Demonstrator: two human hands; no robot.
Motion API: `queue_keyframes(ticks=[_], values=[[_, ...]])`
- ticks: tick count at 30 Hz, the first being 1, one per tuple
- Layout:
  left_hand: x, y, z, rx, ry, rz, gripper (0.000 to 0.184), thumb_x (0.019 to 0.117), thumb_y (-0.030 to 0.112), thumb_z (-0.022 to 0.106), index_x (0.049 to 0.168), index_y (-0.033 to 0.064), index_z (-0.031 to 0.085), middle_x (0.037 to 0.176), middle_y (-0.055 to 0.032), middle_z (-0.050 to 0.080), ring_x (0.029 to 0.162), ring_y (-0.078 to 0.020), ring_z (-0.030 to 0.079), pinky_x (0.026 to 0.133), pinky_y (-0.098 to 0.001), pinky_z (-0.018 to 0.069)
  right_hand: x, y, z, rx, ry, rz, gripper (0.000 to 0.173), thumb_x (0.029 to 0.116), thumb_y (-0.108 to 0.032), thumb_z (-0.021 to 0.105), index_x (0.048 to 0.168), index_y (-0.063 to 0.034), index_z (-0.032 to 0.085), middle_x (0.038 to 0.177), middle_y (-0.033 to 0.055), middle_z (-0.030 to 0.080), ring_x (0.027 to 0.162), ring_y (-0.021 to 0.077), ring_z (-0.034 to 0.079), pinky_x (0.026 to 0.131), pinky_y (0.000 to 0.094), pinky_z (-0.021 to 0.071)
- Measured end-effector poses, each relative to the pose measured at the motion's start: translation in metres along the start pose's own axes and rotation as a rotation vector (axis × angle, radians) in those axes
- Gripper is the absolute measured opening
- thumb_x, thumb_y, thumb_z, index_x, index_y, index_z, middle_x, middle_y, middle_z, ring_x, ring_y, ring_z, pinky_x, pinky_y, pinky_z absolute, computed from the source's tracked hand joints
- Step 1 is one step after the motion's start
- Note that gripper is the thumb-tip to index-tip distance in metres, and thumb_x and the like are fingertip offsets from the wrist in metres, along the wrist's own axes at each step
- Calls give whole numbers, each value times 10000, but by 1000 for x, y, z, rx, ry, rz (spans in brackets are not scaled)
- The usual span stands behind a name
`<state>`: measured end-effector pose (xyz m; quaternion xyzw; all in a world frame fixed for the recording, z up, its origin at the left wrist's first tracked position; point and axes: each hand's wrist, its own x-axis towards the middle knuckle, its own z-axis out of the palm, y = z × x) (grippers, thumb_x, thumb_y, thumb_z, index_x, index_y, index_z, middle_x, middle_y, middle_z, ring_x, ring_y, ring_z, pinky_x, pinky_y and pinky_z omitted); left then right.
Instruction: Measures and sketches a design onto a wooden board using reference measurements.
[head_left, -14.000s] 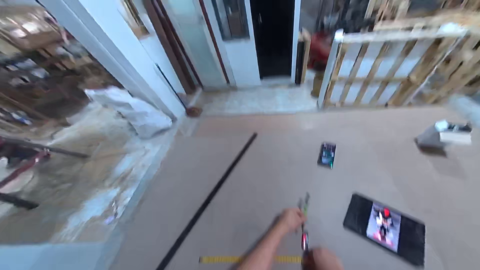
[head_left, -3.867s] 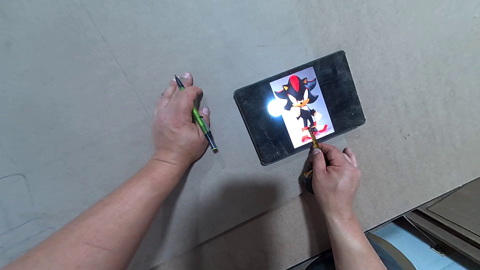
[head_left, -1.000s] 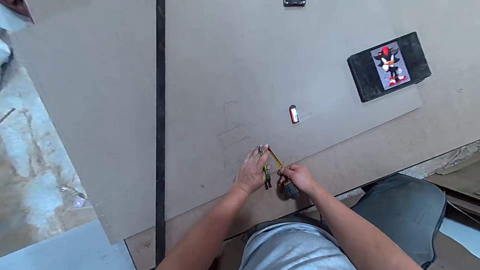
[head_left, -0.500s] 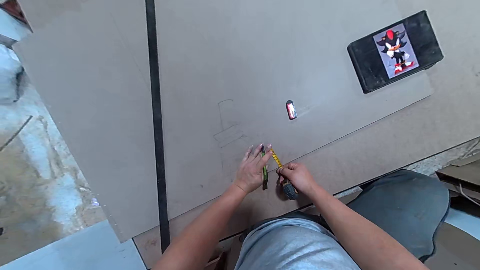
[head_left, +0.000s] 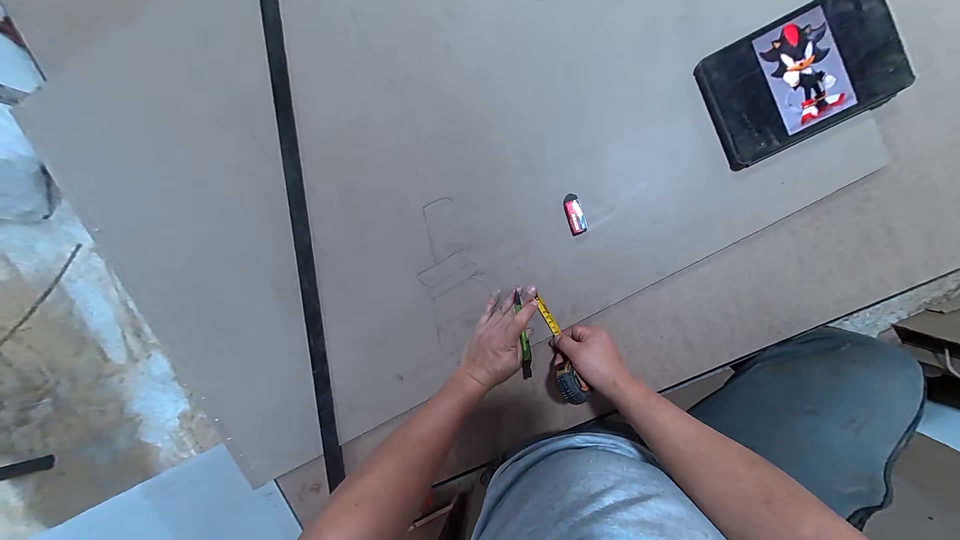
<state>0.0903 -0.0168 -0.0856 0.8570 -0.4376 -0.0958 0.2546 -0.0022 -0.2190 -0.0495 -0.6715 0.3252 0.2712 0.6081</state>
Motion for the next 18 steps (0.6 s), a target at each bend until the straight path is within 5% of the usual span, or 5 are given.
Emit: queue_keyframes(ticks=[18], values=[[8, 14, -1, -39, -15, -34, 405, 1075, 170, 421, 1447, 137, 578, 1558, -27, 520, 1519, -252, 370, 1271, -612, 177, -3, -2, -4, 1, 35, 46, 269, 1018, -349, 626, 892, -174, 787, 725, -33, 742, 660, 109, 697, 650, 387, 579]])
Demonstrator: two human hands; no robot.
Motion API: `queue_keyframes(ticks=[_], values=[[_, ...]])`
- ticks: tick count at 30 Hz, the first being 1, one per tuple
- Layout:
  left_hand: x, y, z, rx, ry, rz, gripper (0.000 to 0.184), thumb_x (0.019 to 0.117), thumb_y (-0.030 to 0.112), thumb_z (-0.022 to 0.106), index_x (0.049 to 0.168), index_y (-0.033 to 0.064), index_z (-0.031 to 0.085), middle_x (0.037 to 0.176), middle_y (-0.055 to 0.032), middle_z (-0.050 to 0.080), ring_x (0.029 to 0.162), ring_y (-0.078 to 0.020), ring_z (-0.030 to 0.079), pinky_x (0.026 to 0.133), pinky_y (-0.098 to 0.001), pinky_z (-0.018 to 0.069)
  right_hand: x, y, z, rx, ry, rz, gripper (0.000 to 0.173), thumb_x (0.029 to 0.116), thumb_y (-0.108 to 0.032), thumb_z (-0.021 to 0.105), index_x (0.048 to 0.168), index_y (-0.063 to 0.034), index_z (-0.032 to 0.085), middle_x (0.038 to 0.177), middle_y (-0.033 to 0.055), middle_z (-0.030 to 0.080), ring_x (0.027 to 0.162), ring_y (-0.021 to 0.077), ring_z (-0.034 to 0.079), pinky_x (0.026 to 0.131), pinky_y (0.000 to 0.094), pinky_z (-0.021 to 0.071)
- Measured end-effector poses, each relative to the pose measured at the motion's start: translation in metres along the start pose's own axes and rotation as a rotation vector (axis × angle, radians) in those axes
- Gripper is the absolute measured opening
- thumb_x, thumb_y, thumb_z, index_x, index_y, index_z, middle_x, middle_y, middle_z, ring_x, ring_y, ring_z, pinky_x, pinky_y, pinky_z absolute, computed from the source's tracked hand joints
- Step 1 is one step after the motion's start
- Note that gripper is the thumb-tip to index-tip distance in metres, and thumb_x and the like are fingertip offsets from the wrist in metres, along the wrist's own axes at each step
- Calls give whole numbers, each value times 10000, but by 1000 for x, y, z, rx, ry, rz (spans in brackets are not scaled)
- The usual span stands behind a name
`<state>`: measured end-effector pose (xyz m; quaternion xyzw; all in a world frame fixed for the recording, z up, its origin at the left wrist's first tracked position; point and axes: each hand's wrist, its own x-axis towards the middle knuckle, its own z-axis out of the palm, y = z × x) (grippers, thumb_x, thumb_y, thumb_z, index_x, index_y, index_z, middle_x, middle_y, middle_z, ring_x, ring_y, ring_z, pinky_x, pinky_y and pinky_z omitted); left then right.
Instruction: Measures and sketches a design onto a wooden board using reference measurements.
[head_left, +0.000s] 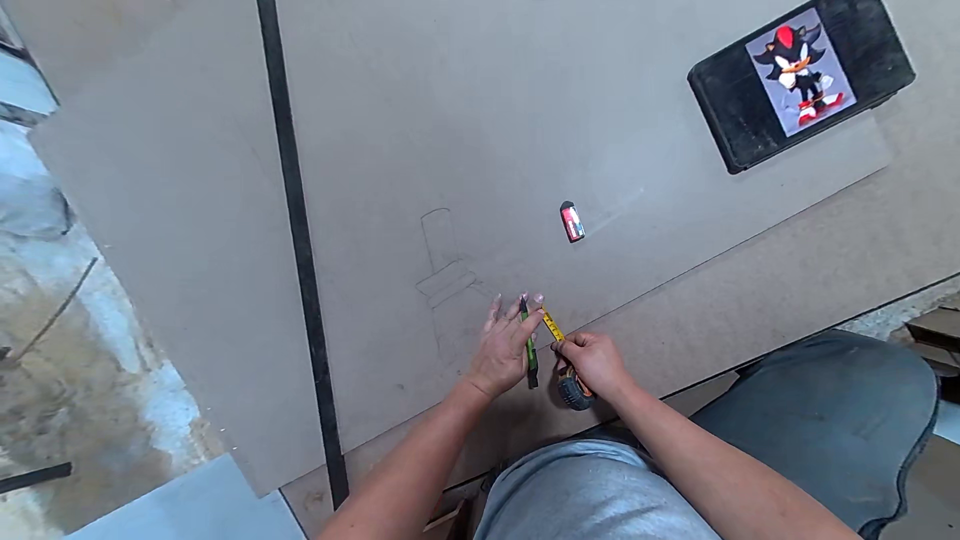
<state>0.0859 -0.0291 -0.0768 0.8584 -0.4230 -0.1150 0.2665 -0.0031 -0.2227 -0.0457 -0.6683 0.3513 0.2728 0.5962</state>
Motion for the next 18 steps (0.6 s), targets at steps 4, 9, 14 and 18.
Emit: queue_keyframes(ticks=[4, 9, 14, 18], values=[[9, -4, 3, -18, 15, -20, 387, 1094, 178, 400, 1425, 154, 599, 1555, 8, 525, 1520, -227, 368, 1278, -576, 189, 2, -3, 1, 13, 29, -10, 281, 1028, -335, 613, 874, -171, 782, 727, -33, 749, 656, 106, 704, 645, 386, 588], [19, 9, -9, -247, 62, -175, 354, 1083, 191, 471, 1404, 104, 592, 1508, -3, 571, 1501, -180, 397, 1285, -473, 257, -2, 1, 2, 7, 45, -13, 293, 1029, -329, 608, 843, -174, 772, 715, -39, 745, 645, 110, 702, 628, 390, 585], [58, 9, -30, -338, 101, -429, 275, 984, 166, 680, 1254, 134, 637, 1168, -12, 712, 1090, -126, 676, 972, -378, 578, 3, 3, 1, -3, 38, -7, 289, 1014, -350, 628, 828, -183, 773, 705, -41, 739, 643, 113, 699, 632, 404, 584], [80, 5, -38, -264, -117, -360, 245, 976, 151, 690, 1216, 110, 662, 1058, -58, 706, 1008, -202, 670, 914, -421, 568, 3, 2, -1, -10, 25, -6, 277, 1023, -340, 619, 863, -187, 785, 729, -42, 751, 666, 114, 707, 655, 411, 587]])
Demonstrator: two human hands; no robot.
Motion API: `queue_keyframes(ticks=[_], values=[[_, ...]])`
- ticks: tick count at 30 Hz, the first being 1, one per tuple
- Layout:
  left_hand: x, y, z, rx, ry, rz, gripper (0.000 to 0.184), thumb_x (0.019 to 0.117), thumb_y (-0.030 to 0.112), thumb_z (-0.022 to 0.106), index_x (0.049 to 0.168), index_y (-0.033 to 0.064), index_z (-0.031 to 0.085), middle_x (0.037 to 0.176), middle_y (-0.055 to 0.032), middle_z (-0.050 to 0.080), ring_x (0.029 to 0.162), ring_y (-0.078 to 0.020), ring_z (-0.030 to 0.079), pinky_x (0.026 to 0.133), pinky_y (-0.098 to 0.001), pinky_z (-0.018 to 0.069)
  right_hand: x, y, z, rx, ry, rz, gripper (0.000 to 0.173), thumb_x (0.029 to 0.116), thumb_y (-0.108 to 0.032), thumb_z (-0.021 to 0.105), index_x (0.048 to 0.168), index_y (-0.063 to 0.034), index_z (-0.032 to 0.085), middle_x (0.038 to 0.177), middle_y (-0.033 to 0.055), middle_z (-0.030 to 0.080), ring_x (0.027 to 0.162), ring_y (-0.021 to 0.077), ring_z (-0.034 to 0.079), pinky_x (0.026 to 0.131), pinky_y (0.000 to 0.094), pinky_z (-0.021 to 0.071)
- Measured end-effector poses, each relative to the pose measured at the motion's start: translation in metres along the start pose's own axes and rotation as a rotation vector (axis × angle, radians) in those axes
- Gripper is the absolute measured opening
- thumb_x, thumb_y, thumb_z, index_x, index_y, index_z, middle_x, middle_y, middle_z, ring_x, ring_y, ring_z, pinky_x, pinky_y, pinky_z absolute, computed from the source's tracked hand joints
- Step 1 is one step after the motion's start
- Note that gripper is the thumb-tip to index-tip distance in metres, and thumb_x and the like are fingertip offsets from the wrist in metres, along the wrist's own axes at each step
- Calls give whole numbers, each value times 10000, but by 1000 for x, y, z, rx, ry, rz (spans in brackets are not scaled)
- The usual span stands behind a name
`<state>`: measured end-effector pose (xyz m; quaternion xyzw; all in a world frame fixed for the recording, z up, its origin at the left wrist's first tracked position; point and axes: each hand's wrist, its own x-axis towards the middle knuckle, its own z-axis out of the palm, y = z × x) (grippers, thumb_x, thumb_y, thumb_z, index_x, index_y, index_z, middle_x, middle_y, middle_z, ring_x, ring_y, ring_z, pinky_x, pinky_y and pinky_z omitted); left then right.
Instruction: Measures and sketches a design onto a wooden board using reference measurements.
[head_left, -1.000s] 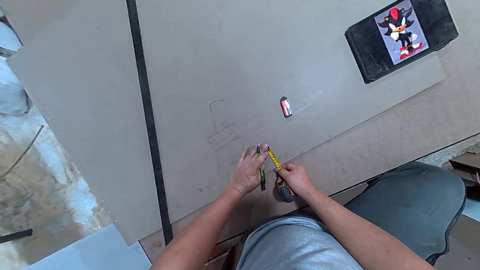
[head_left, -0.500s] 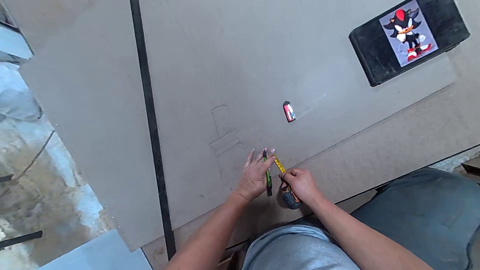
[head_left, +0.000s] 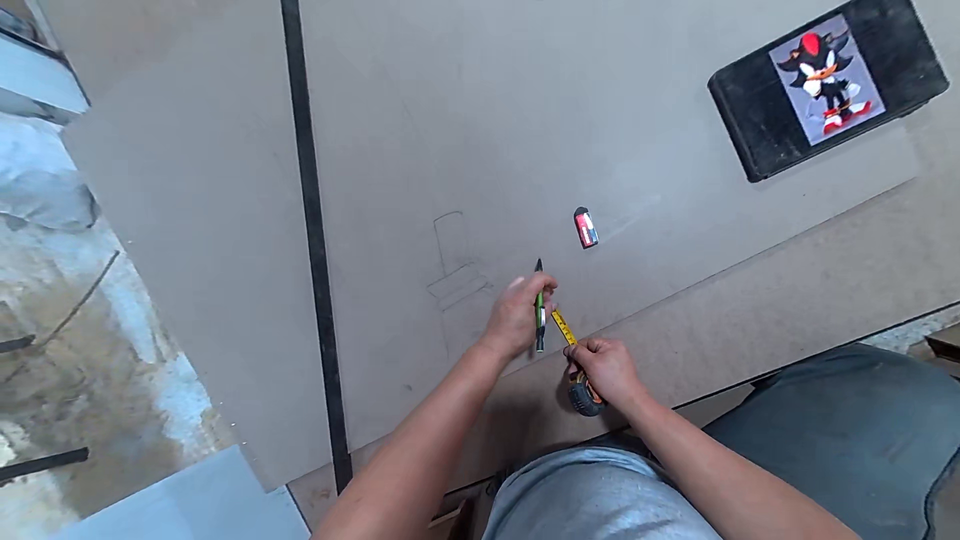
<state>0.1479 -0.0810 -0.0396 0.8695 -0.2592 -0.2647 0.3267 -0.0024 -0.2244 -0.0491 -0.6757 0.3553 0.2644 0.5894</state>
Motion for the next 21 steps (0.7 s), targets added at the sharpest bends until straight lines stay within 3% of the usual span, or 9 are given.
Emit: queue_keyframes(ticks=[8, 14, 16, 19, 21], values=[[-1, -10, 7, 144, 34, 226, 166, 992, 143, 661, 1147, 91, 688, 998, -58, 706, 944, -221, 651, 870, -380, 542, 0, -1, 0, 16, 5, 6, 267, 1020, -334, 633, 871, -185, 797, 725, -38, 750, 658, 110, 707, 650, 397, 593], [-4, -11, 11, 153, 60, 233, 153, 1004, 139, 643, 1141, 92, 694, 1017, -68, 706, 999, -239, 655, 905, -384, 546, 0, -1, 1, 12, 5, -1, 273, 1019, -337, 633, 857, -184, 791, 723, -32, 748, 659, 120, 705, 645, 404, 584], [-5, -11, 11, 133, 70, 196, 170, 1005, 153, 642, 1158, 102, 695, 1031, -63, 711, 1008, -229, 657, 906, -386, 549, 0, -1, 1, -1, 8, 3, 270, 1012, -348, 640, 855, -189, 792, 723, -35, 749, 660, 121, 708, 643, 408, 589], [-18, -11, 0, -119, 138, -54, 276, 1042, 183, 595, 1305, 122, 657, 1105, -43, 726, 1022, -154, 698, 929, -388, 590, 1, -1, 2, -6, 12, -10, 282, 1015, -356, 635, 843, -194, 788, 717, -42, 741, 654, 117, 699, 638, 408, 585], [-36, -21, -6, -355, 298, -107, 334, 1076, 201, 523, 1380, 102, 619, 1025, -49, 746, 909, -150, 725, 839, -377, 627, 1, 3, 4, 3, 13, -31, 285, 1011, -350, 637, 826, -193, 786, 705, -38, 739, 631, 120, 695, 612, 404, 583]])
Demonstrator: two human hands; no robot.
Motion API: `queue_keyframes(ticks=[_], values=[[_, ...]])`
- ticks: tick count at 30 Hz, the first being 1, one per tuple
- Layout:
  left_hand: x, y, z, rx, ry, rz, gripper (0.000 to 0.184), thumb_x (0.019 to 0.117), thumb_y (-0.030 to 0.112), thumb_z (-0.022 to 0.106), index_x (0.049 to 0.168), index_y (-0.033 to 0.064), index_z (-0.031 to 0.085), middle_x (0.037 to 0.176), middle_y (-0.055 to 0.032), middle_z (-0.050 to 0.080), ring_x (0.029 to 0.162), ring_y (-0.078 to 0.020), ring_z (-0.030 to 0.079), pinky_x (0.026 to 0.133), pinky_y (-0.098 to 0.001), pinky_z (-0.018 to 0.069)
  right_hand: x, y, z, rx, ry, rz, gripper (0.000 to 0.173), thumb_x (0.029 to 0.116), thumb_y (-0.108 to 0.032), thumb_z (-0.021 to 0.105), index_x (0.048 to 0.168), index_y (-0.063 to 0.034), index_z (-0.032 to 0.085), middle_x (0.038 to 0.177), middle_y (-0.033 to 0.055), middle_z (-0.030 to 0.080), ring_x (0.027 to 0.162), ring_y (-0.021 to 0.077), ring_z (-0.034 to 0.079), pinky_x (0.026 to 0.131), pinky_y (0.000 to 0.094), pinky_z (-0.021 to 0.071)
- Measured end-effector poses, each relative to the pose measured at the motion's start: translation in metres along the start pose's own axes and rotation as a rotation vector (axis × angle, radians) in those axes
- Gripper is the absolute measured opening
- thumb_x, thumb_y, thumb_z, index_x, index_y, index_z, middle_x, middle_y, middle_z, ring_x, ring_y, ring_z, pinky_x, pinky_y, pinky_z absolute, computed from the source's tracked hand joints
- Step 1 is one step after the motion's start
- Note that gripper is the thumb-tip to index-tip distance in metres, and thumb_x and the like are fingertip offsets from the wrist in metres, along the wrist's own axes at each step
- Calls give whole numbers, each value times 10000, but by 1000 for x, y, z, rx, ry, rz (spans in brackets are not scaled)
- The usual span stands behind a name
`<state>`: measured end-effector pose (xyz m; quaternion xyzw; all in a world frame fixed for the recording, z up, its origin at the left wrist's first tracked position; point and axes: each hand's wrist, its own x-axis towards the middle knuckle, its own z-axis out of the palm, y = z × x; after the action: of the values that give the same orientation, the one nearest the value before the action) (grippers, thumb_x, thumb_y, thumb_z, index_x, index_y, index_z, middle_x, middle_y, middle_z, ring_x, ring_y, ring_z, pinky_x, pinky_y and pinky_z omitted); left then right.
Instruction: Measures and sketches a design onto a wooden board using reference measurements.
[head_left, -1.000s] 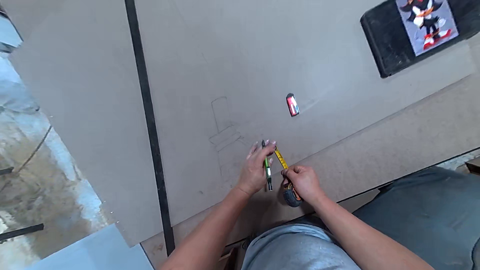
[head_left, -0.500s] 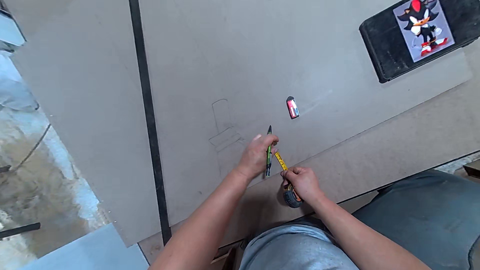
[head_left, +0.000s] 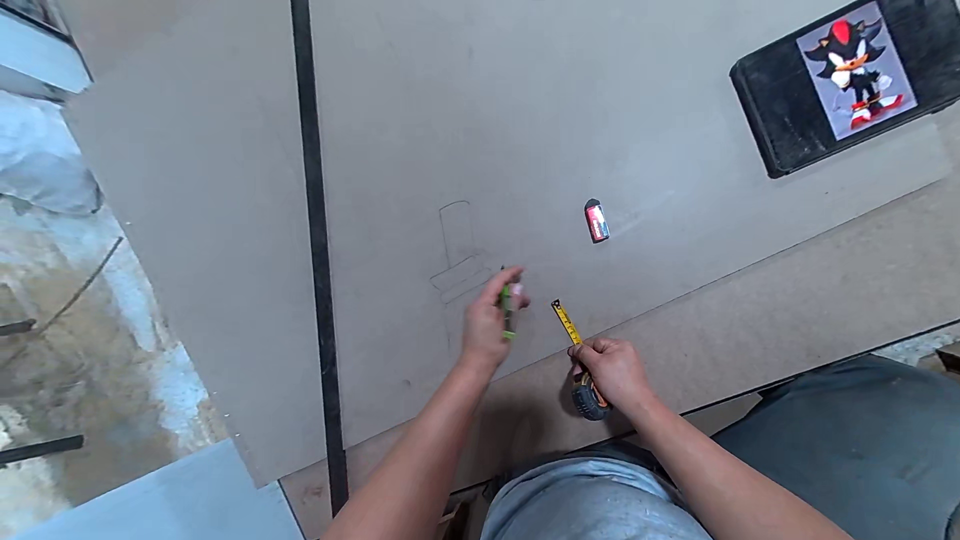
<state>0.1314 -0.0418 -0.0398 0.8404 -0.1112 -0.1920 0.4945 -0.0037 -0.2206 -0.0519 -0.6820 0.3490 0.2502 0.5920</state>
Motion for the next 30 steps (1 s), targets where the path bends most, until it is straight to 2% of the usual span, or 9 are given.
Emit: queue_keyframes(ticks=[2, 4, 7, 11, 19, 24, 30], values=[[-16, -5, -12, -129, 117, -68, 364, 1095, 274, 497, 1382, 106, 644, 953, -42, 748, 831, -152, 714, 775, -353, 621, 0, 1, 3, -25, -9, 4, 288, 1008, -366, 635, 821, -205, 784, 698, -48, 733, 626, 115, 686, 609, 403, 573], [-30, -6, -21, -110, 151, -180, 334, 1080, 319, 539, 1294, 126, 707, 940, -21, 769, 815, -131, 728, 777, -333, 621, -1, -1, 8, -52, -10, 17, 275, 1006, -368, 640, 831, -215, 789, 704, -56, 737, 639, 106, 694, 625, 404, 581], [-37, -5, -20, -138, 137, -269, 221, 1034, 242, 640, 1179, 110, 743, 942, -36, 775, 819, -142, 738, 783, -342, 627, -2, -4, 10, -55, -3, 20, 286, 1011, -361, 634, 823, -210, 787, 710, -51, 736, 639, 115, 687, 621, 412, 569], [-29, -7, 1, -202, 145, -270, 145, 971, 129, 716, 1100, 69, 746, 910, -56, 770, 787, -150, 736, 732, -331, 633, -2, -4, 10, -57, 5, 28, 277, 1012, -363, 637, 845, -208, 794, 714, -54, 742, 640, 115, 696, 623, 406, 582], [-16, 1, 18, -150, 129, -265, 123, 974, 161, 702, 1081, 117, 744, 882, -23, 763, 743, -130, 722, 675, -313, 618, -3, -6, 10, -87, 2, 31, 286, 1019, -366, 621, 837, -219, 786, 712, -67, 743, 648, 97, 700, 637, 402, 583], [-12, 2, 19, -40, 88, -226, 102, 951, 169, 701, 1034, 141, 753, 819, 15, 740, 664, -84, 675, 616, -281, 578, -3, -6, 9, -88, 0, 38, 271, 1014, -373, 627, 854, -231, 794, 710, -72, 741, 649, 92, 698, 632, 401, 580], [-6, 8, 20, 153, 12, -225, 115, 934, 247, 749, 1032, 186, 739, 811, 56, 716, 678, -45, 649, 645, -281, 564, -3, -4, 10, -62, 5, 19, 279, 1018, -367, 626, 846, -225, 794, 707, -74, 741, 641, 89, 696, 629, 391, 580]])
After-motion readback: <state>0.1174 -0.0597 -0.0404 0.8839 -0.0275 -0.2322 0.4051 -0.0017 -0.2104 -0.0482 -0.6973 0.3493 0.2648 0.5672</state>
